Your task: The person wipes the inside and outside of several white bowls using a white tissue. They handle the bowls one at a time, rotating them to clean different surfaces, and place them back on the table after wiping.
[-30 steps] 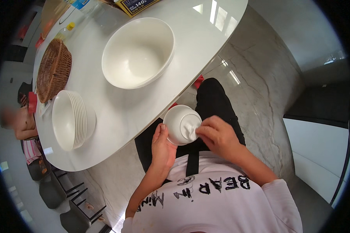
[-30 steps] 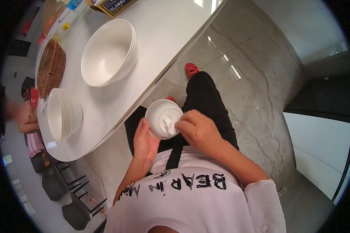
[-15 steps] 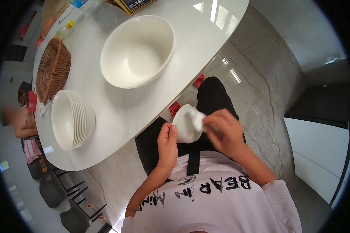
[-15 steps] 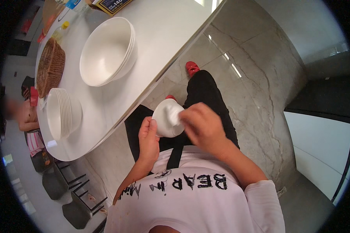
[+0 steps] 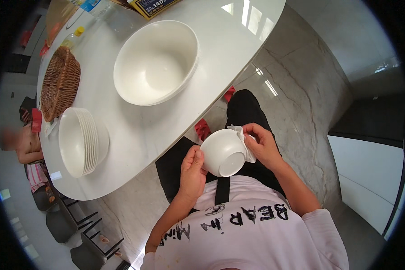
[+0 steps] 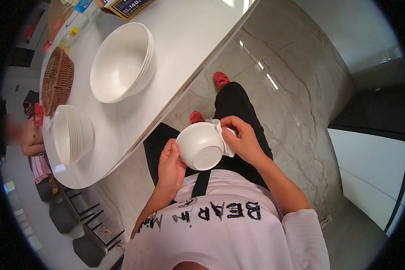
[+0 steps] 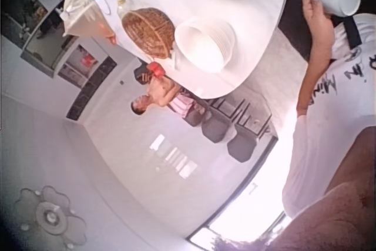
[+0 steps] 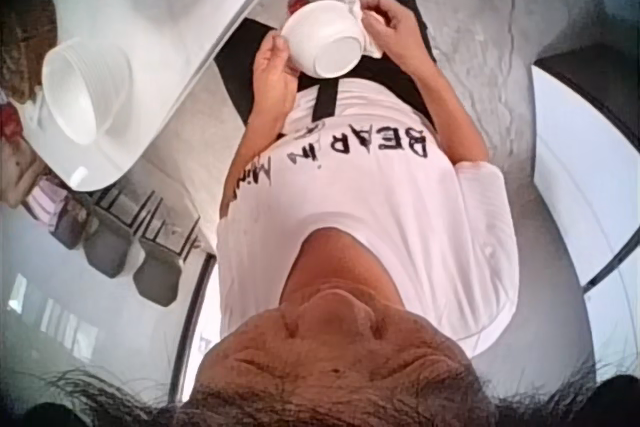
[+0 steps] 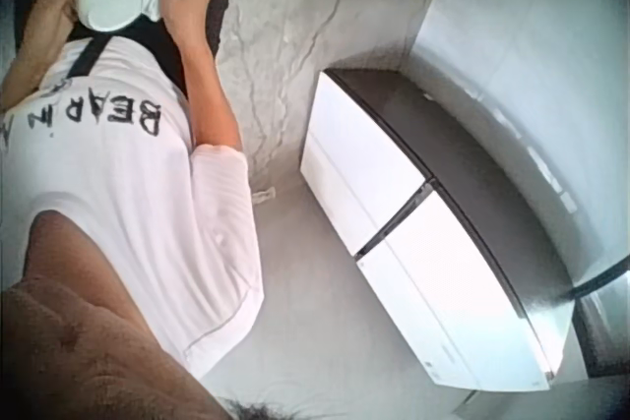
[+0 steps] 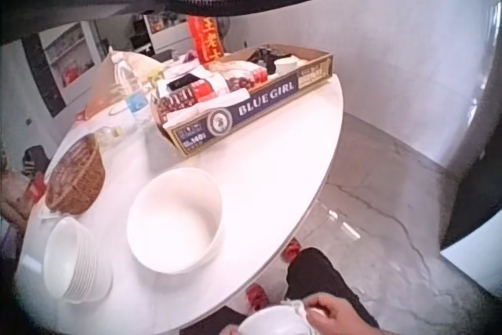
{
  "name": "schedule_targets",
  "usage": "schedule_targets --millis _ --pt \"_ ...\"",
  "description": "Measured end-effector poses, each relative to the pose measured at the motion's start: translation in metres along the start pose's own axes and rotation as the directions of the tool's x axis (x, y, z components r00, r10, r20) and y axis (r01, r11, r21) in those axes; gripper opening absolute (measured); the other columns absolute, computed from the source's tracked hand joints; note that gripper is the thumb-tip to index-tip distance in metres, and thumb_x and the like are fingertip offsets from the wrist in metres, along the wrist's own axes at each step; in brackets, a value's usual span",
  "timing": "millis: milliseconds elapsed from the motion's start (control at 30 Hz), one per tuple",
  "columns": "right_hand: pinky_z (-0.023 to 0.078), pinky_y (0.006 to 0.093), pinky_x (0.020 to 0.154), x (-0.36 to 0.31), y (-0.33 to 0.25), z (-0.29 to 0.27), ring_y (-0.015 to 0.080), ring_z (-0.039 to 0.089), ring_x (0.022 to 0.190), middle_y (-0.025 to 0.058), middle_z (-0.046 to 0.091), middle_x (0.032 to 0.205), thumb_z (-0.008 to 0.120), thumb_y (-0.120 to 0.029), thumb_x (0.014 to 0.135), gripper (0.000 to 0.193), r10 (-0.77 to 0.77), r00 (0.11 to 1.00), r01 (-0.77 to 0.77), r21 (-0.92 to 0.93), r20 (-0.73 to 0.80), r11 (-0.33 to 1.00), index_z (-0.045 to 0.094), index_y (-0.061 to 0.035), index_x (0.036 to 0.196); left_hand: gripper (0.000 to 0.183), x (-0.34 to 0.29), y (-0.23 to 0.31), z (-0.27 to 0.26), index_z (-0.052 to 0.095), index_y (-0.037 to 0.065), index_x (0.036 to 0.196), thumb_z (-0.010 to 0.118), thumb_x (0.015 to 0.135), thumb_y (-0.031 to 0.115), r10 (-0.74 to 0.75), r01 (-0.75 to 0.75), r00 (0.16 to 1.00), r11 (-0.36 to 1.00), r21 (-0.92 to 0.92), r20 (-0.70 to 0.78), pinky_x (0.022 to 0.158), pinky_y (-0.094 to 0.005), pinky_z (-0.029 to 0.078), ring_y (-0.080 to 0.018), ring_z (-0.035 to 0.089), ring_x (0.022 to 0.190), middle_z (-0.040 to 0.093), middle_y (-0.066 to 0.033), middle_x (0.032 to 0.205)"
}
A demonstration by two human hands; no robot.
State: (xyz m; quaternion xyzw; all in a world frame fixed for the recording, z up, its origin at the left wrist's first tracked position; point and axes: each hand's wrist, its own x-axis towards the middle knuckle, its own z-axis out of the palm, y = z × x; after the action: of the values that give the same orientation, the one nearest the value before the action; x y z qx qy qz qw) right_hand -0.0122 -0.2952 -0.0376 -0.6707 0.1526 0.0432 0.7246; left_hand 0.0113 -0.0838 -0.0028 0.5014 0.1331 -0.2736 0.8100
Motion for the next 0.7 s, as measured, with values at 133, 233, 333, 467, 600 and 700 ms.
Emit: schedule_targets --millis 133,233,333,467,600,700 --pt "0.047 0.0249 0.077 -0.012 0.022 -0.005 0.0087 0.057 0.085 0.0033 0.062 0.092 0.059 -0.008 0.088 0.017 0.036 0.997 -0.034 -0.034 0.063 0.999 0.061 -0.0006 0.103 0.022 0.003 0.006 0.006 0.055 0.011 0.097 0.051 0.099 0.032 -0.018 0.01 0.998 0.993 -0.115 -0.068 0.079 -0.0262 0.045 -0.008 0.055 0.085 0.06 0.0026 0.091" --pt "0.047 0.0242 0.077 -0.018 0.022 -0.009 0.0081 0.057 0.084 0.0013 0.062 0.092 0.06 -0.008 0.089 0.016 0.059 0.998 -0.06 0.024 0.034 0.998 0.062 -0.0016 0.103 0.021 0.004 0.007 0.002 0.054 0.012 0.096 0.051 0.1 0.032 -0.013 0.008 0.999 0.992 -0.122 -0.042 0.08 -0.0267 0.046 -0.0086 0.056 0.088 0.06 0.0023 0.093" --pt "0.047 0.022 0.074 -0.007 -0.003 -0.008 0.0056 0.057 0.082 -0.0004 0.063 0.093 0.056 -0.016 0.096 0.019 0.12 0.993 -0.112 0.353 -0.002 0.929 0.062 -0.0016 0.107 0.021 0.003 0.001 -0.001 0.054 0.011 0.096 0.051 0.1 0.032 -0.028 0.028 1.0 0.992 -0.122 0.002 0.083 -0.0267 0.046 -0.0089 0.056 0.09 0.06 0.0018 0.095" --pt "0.046 0.0222 0.067 -0.004 -0.014 0.002 0.0051 0.054 0.076 -0.0023 0.059 0.086 0.052 -0.028 0.099 0.027 0.115 0.955 -0.225 0.416 0.274 0.881 0.061 -0.0036 0.106 0.027 0.004 -0.003 0.0 0.056 0.01 0.107 0.047 0.101 0.035 -0.017 0.024 0.998 0.991 -0.13 0.054 0.087 -0.0282 0.045 -0.0104 0.056 0.099 0.061 -0.0014 0.105" --pt "0.044 0.0263 0.062 -0.012 -0.036 0.015 0.0097 0.053 0.07 0.0004 0.057 0.08 0.057 -0.021 0.095 0.021 -0.104 0.992 0.099 0.071 0.077 0.993 0.063 -0.0013 0.093 0.057 0.011 0.004 0.002 0.038 0.012 0.139 0.032 0.1 0.053 -0.025 0.025 1.0 0.991 0.128 -0.006 0.101 -0.0445 0.041 -0.0243 0.046 0.126 0.049 -0.0124 0.134" --pt "0.046 0.0349 0.059 -0.013 -0.047 0.025 0.0268 0.055 0.067 0.0107 0.053 0.075 0.067 -0.013 0.082 0.012 -0.544 0.821 0.564 -0.396 0.173 0.725 0.061 -0.0032 0.083 0.078 0.01 -0.004 -0.006 0.029 0.014 0.145 0.03 0.091 0.07 -0.289 0.304 0.94 0.951 -0.064 0.18 0.1 -0.0561 0.041 -0.0278 0.044 0.129 0.04 -0.0139 0.143"
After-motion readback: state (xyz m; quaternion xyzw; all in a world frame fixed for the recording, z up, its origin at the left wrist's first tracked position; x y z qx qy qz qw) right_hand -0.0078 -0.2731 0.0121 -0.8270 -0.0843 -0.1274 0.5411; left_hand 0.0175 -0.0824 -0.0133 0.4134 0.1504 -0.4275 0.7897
